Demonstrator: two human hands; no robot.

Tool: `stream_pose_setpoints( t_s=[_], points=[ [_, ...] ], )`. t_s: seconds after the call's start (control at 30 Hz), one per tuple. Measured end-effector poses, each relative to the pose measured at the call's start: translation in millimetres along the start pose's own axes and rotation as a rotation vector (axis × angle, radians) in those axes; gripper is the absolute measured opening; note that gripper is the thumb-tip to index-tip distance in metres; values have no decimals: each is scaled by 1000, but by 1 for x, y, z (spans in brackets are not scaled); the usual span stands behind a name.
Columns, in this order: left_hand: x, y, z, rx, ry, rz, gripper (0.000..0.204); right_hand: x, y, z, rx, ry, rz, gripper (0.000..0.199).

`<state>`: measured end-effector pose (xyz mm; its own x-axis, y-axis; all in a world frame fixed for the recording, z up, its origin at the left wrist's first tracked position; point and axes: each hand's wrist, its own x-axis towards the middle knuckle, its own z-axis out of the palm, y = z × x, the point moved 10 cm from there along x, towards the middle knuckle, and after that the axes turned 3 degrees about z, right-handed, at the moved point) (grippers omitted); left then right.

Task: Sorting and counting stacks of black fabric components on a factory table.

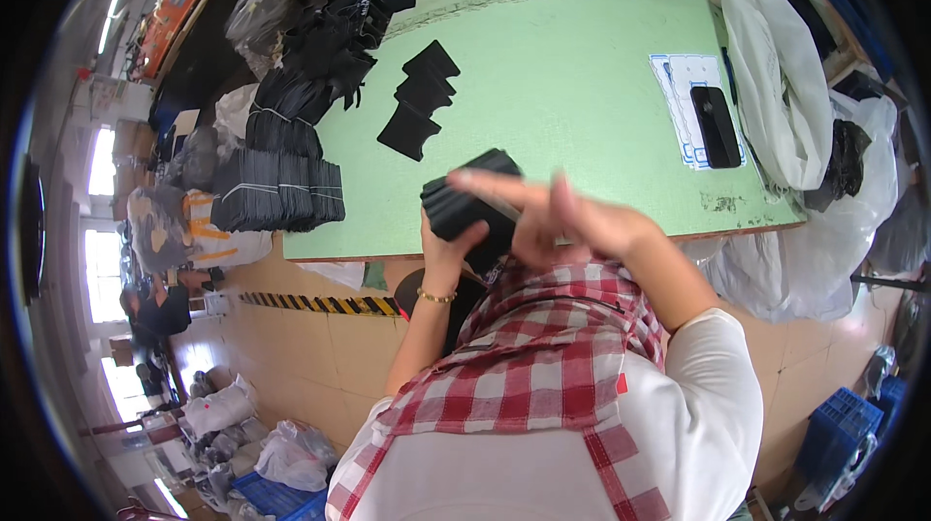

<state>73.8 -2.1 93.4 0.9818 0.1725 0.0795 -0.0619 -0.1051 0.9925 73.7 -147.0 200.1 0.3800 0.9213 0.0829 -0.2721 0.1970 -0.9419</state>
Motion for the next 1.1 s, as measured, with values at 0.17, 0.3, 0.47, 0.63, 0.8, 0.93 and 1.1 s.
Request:
stream_pose_setpoints(
  t_s=[0.17, 0.3, 0.47, 0.63, 0.8, 0.93, 1.1],
  points=[
    [12, -6, 1, -538, 119, -260, 35, -6, 31, 40, -90, -5, 72, 81],
    [-2, -27, 15, -861, 64, -466, 42, -13, 65, -25, -485, 306, 73, 59],
    [-13, -14, 42, -1055, -18, -606, 55, -21, 41, -26, -711, 470, 165, 33],
    [-7, -5, 49, -1160, -53, -559, 63, -42, 45, -58, -782, 570, 91, 31],
    [-2, -4, 43, -1242, -7, -559, 65, -33, 3, -31, -312, 482, -291, 40],
    [-7, 7, 39, -1319, -81, -457, 67, -35, 32, -55, -291, 525, -137, 37],
    [1, 25, -9, -1434, 32, -256, 73, -103, 106, -118, -227, 923, 135, 41]
  ],
)
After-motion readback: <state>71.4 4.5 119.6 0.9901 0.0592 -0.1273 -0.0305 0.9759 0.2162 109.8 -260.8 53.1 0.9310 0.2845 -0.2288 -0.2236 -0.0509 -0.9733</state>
